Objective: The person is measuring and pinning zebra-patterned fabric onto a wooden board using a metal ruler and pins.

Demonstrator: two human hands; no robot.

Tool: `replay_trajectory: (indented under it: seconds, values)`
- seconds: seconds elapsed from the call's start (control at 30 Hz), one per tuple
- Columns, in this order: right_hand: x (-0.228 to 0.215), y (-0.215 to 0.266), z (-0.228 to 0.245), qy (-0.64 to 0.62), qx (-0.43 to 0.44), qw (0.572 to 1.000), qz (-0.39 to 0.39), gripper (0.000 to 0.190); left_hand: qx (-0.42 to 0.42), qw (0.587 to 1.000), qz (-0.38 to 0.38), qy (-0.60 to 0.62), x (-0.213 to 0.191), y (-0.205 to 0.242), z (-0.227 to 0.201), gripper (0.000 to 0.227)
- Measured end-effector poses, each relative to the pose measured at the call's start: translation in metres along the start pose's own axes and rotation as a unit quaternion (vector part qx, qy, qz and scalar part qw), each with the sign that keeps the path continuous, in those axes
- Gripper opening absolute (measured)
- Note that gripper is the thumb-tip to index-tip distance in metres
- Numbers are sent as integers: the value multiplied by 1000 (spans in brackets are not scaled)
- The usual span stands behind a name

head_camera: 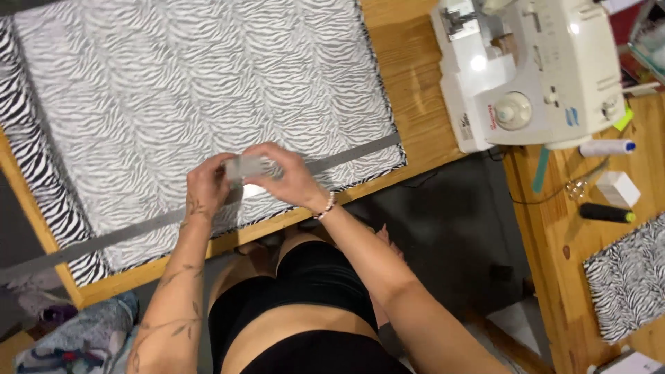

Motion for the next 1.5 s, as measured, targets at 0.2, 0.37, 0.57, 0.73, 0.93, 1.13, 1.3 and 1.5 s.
replay_trajectory:
  seconds: [0.2,0.37,0.57,0.73,0.93,1.13,1.3,1.5]
  values:
    - [-61,-30,-6,366,-6,928,-74,39,-71,996,-34,-35,-7,15,3,41]
    - [-70,-28,-52,550,87,827,-68,44,-83,995,-50,-1,0,11,-23,47]
    - [-16,-39,-35,250,169,953,0,28,-101,994,-45,2,4,-3,-42,53]
    - [3,-47,-60,134,237,962,9,24,-132,987,-52,-73,-19,-5,-54,52]
    - [24,-44,-73,-1,351,936,-7,24,-102,983,-105,-112,-30,4,-53,41]
    - [41,-43,-70,-92,440,893,8,41,-60,982,-115,-136,-43,12,-63,50]
    - [49,-47,-75,-25,385,923,-13,26,-93,971,-165,-143,-33,17,-37,48]
    - [46,-65,-21,160,180,970,-29,16,-162,970,-180,-22,-21,13,-25,50]
Point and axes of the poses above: each hand's wrist, its own y-axis away from the middle knuckle, its own x-axis out of the palm, z = x × y, the point moved 1 cm from there along -y, towards the middle knuckle, and after that the axes turned 5 degrees about y, right-handed, at the moved point
